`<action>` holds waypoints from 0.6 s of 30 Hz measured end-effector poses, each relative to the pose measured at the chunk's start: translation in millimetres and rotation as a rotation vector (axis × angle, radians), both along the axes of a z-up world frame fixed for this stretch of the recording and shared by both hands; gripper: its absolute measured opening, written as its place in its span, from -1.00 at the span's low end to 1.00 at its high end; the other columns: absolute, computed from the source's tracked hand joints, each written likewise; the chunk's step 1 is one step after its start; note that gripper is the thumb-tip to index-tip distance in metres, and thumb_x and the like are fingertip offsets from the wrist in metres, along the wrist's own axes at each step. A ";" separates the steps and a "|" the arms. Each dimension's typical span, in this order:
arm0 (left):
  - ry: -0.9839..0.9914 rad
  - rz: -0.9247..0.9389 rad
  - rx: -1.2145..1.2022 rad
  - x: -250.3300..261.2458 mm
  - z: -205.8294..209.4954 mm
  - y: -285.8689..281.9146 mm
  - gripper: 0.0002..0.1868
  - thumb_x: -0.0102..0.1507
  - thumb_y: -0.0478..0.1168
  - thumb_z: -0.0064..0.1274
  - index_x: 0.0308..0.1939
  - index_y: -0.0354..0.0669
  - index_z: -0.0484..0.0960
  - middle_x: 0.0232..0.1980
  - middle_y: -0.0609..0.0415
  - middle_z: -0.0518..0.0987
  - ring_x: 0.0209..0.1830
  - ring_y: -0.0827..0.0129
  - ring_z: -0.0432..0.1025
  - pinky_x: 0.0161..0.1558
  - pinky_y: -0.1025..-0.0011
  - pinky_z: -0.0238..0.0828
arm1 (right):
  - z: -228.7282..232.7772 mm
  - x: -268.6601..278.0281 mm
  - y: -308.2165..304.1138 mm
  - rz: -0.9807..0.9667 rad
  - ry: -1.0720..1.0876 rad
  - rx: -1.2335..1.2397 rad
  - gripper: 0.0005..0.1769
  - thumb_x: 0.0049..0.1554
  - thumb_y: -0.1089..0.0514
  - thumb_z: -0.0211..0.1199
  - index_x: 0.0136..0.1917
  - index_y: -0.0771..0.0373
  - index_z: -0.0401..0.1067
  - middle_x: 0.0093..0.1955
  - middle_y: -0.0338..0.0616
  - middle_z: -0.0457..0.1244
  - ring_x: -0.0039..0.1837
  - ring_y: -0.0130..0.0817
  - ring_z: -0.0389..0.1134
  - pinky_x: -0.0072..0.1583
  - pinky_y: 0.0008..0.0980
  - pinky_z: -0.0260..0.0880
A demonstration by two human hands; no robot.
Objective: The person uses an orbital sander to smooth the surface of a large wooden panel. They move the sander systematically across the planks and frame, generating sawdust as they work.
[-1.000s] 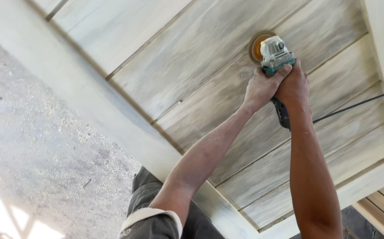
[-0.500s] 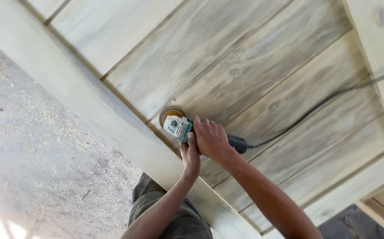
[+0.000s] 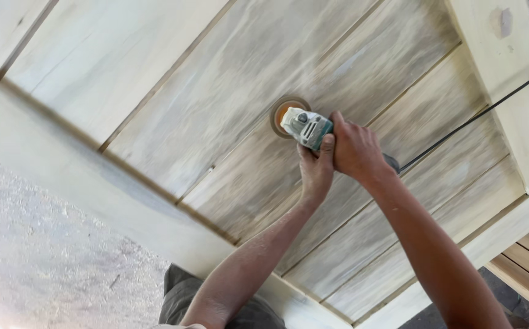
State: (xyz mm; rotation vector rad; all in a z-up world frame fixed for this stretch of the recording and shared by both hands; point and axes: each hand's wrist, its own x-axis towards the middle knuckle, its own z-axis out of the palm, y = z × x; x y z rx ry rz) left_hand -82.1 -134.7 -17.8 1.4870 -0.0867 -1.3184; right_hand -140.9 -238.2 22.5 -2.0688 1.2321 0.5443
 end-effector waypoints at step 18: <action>-0.082 -0.504 0.125 -65.0 -31.8 -182.8 0.30 0.02 0.56 0.07 0.34 -0.61 0.17 0.09 -0.46 0.62 0.07 -0.12 0.62 0.12 0.20 0.56 | -9.5 -87.0 -120.9 -0.510 -0.078 -0.240 -0.42 0.14 -0.04 0.50 0.35 0.14 0.43 0.16 0.05 0.43 0.18 -0.03 0.46 0.16 -0.02 0.45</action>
